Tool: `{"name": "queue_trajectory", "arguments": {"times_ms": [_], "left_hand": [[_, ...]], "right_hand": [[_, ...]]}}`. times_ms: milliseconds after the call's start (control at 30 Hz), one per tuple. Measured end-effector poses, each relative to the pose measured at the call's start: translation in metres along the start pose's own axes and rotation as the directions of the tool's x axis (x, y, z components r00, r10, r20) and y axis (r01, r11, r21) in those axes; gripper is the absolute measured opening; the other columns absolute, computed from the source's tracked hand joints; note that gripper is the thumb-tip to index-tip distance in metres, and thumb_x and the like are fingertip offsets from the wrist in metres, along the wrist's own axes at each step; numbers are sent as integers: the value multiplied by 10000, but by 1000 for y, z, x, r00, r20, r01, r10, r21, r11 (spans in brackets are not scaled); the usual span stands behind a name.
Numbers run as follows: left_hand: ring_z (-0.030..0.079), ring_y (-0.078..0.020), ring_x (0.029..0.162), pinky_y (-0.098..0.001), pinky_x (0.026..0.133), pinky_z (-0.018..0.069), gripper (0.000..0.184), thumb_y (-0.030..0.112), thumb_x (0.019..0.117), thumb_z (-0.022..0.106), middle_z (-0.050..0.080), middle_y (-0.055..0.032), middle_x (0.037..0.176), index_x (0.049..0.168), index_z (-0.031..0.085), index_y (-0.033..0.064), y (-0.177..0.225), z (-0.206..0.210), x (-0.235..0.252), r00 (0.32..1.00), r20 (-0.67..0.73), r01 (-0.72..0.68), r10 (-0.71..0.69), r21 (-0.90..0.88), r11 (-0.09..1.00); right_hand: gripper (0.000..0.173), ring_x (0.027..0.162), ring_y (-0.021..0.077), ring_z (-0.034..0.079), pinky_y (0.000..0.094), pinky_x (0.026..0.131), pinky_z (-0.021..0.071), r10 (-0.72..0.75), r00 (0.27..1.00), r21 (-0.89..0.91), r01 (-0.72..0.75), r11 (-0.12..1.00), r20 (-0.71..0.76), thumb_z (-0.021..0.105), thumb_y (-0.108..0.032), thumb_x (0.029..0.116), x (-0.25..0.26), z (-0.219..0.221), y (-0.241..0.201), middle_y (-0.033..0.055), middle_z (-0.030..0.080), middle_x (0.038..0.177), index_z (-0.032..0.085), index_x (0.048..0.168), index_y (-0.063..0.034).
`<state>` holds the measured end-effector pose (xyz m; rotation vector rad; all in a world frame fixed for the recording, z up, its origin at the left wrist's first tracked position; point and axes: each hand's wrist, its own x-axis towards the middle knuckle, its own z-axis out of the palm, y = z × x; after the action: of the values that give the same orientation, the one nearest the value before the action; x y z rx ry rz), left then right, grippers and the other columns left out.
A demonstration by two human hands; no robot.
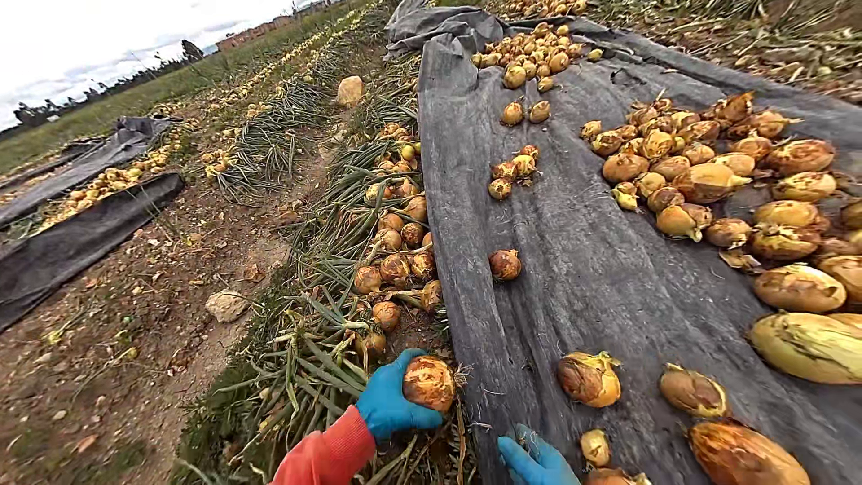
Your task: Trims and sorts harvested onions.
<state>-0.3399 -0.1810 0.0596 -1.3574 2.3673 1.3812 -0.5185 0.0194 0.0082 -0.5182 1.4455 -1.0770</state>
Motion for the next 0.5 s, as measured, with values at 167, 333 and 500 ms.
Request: {"name": "queue_trajectory", "arguments": {"times_ms": [167,333,500], "left_hand": [[686,-101,1076,-311,967,567,863,239,617,872,709,-72,1175,1359,525,-31,58,17,-65,976,191,-12,105,-431,902],[697,-232,1105,-463,977,556,945,414,598,915,723,-112,1166,1412,556,97,75,4,-64,985,175,-11,-5,90,996],[711,-394,1050,-631,872,547,971,536,621,908,738,-186,1082,1400,553,78,73,19,-46,992,91,-119,87,440,890]], "right_hand": [[986,664,7,607,229,608,541,-213,968,82,204,975,129,631,-909,662,-2,12,-28,-87,657,824,601,1156,-57],[551,562,2,495,244,544,450,-358,932,-157,361,919,49,385,-535,1034,1,7,-18,-89,540,651,662,856,-93],[597,393,44,367,226,392,330,-153,986,183,140,973,64,146,-412,1107,-3,5,-25,-84,392,474,425,615,-219]]}}
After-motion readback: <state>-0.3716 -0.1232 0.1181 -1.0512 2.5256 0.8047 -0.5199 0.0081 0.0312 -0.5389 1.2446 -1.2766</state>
